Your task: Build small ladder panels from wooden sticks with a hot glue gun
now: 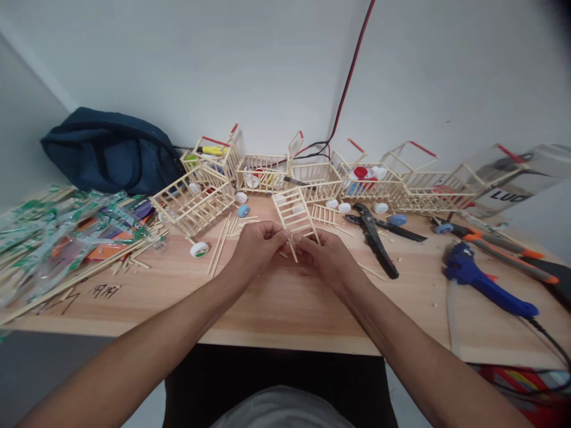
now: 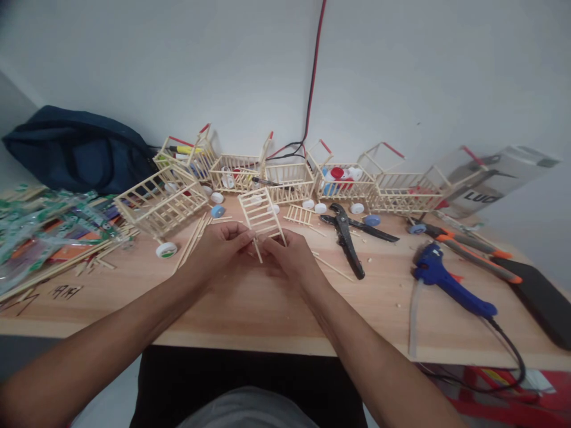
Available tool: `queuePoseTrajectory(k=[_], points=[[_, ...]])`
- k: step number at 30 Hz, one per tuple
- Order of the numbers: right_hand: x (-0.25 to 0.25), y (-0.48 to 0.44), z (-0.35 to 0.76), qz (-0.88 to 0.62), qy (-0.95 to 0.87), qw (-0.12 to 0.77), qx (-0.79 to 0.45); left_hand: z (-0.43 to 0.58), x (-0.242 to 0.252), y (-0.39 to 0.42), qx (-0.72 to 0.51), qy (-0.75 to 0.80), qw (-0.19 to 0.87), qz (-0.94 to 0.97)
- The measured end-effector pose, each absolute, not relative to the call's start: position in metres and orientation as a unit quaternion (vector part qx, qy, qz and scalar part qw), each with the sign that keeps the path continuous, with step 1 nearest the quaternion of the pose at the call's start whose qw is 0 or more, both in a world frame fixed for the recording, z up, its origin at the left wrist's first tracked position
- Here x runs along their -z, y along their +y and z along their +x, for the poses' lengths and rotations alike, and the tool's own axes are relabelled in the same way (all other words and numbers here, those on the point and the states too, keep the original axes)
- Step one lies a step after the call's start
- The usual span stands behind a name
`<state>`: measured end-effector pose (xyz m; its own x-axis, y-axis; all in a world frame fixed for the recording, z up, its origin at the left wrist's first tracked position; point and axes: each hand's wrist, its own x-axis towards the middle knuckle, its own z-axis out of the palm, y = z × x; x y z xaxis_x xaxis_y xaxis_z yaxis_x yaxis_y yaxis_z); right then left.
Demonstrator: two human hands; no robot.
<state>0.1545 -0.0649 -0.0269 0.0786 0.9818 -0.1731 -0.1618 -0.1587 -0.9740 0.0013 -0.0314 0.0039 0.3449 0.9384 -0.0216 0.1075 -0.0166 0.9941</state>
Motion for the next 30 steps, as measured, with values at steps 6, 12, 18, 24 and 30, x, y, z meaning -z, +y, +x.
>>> queuePoseTrajectory(k=[6,12,18,24,30], points=[[0.0194,-0.0674,0.1557,-0.472,-0.359,0.540,-0.597,-0.0017,0.0004,-0.0262,-0.386,0.436,0.548,0.600],[0.0205,-0.0675,0.1561,-0.465,-0.360,0.540,-0.602,-0.0025,-0.0058,-0.0290,-0.407,0.434,0.551,0.585],[0.0236,-0.0666,0.1540,-0.503,-0.360,0.539,-0.572,-0.0001,-0.0060,-0.0313,-0.401,0.442,0.554,0.581],[0.0222,-0.0671,0.1540,-0.502,-0.363,0.542,-0.568,0.0005,-0.0066,-0.0310,-0.401,0.441,0.552,0.583],[0.0237,-0.0664,0.1536,-0.504,-0.348,0.546,-0.572,0.0018,-0.0055,-0.0330,-0.398,0.443,0.543,0.592]])
